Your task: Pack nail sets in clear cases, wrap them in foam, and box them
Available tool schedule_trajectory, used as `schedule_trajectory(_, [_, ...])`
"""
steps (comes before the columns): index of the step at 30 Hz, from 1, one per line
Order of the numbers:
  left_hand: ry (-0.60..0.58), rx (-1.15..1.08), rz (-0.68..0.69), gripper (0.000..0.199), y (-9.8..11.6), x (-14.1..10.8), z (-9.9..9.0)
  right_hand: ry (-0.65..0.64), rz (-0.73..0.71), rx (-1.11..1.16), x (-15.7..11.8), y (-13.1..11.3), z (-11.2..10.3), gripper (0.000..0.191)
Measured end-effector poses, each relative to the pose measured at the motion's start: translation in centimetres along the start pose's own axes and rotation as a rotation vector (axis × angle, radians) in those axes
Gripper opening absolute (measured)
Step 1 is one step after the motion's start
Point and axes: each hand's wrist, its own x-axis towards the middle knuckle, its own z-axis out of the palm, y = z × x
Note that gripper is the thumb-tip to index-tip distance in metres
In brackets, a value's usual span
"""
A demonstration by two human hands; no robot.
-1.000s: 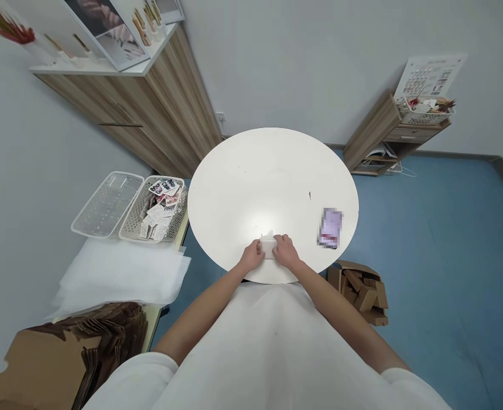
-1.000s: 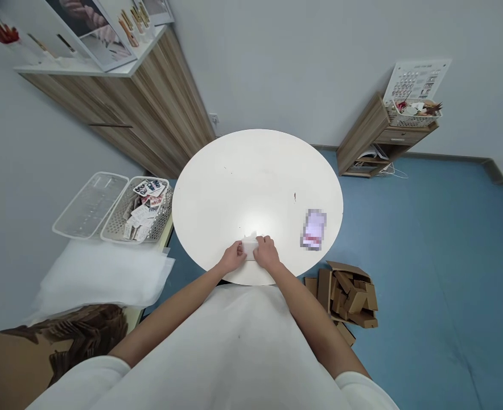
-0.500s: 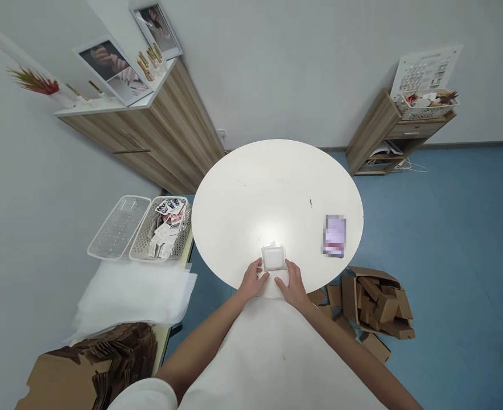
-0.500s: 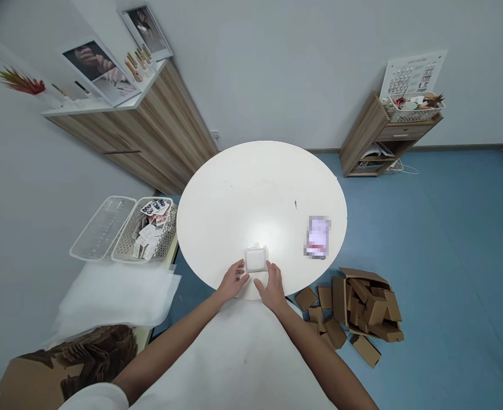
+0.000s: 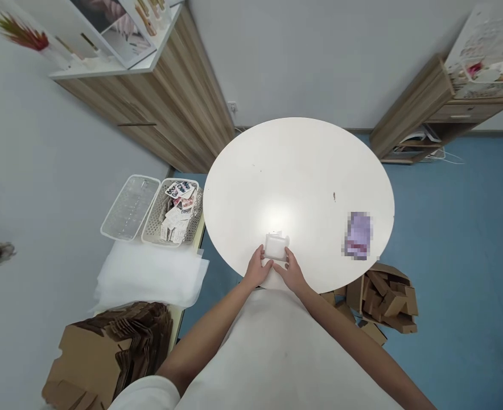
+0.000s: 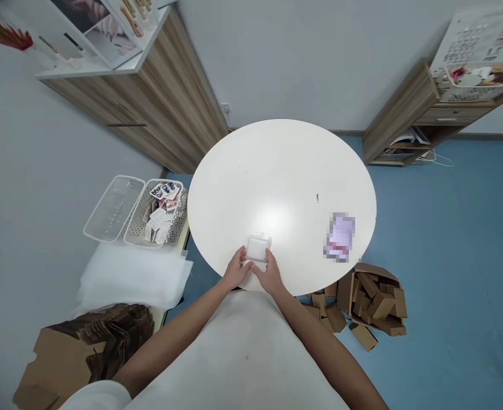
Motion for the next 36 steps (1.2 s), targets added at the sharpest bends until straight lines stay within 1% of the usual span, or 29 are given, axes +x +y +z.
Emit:
schedule_trajectory(4, [0.102,0.01,0.004,0.061,-1.7,1.1,-3.8,-0.105,-0.036,-0.03,2.2,-1.9,3.3,0.08])
schedule_trajectory(6, [0.149,0.017,0.009,0.059,-2.6,1.8,-6.1,-0.155,-0.055,-0.063,3.7,-3.1,5.5,0.08])
schedule_trajectory(9, [0.186,0.008,0.008,0.059,-3.6,3.1,-10.1,-0.195,-0.061,-0.107,6.2,-5.3,9.1,0.081])
schedule_trajectory(11, [0.199,-0.011,-0.008,0.059,-4.0,4.3,-12.9,-0.2,-0.068,-0.129,7.8,-6.9,11.7,0.08])
schedule_trajectory(14, [0.227,-0.038,-0.023,0.059,-4.2,6.4,-16.9,-0.174,-0.102,-0.164,10.0,-9.1,15.1,0.079])
schedule_trajectory(15, [0.236,-0.041,-0.009,0.059,-4.2,7.1,-18.1,-0.16,-0.111,-0.175,10.7,-9.8,16.0,0.08])
schedule_trajectory(16, [0.217,-0.037,0.004,0.059,-4.2,7.8,-19.1,-0.147,-0.117,-0.184,11.3,-10.4,16.9,0.08])
schedule_trajectory(18, [0.196,-0.033,0.024,0.059,-4.0,9.1,-20.6,-0.119,-0.115,-0.196,12.4,-11.6,18.0,0.08])
schedule_trajectory(21, [0.148,-0.03,0.032,0.06,-3.5,10.2,-21.8,-0.089,-0.092,-0.212,13.4,-12.8,18.7,0.08])
schedule_trajectory(24, [0.117,-0.022,0.035,0.06,-3.4,10.6,-22.2,-0.091,-0.074,-0.252,13.9,-13.3,18.7,0.081])
schedule_trajectory(28, [0.082,-0.025,0.072,0.061,-4.1,10.8,-22.3,-0.133,-0.067,-0.304,13.8,-13.3,18.1,0.085])
schedule_trajectory(32, [0.093,-0.023,0.121,0.06,-4.7,10.8,-22.3,-0.152,-0.076,-0.311,13.6,-13.1,17.8,0.085])
schedule_trajectory(36, [0.067,-0.006,0.107,0.066,-4.5,10.3,-22.5,-0.143,-0.127,-0.32,13.3,-12.7,17.9,0.092])
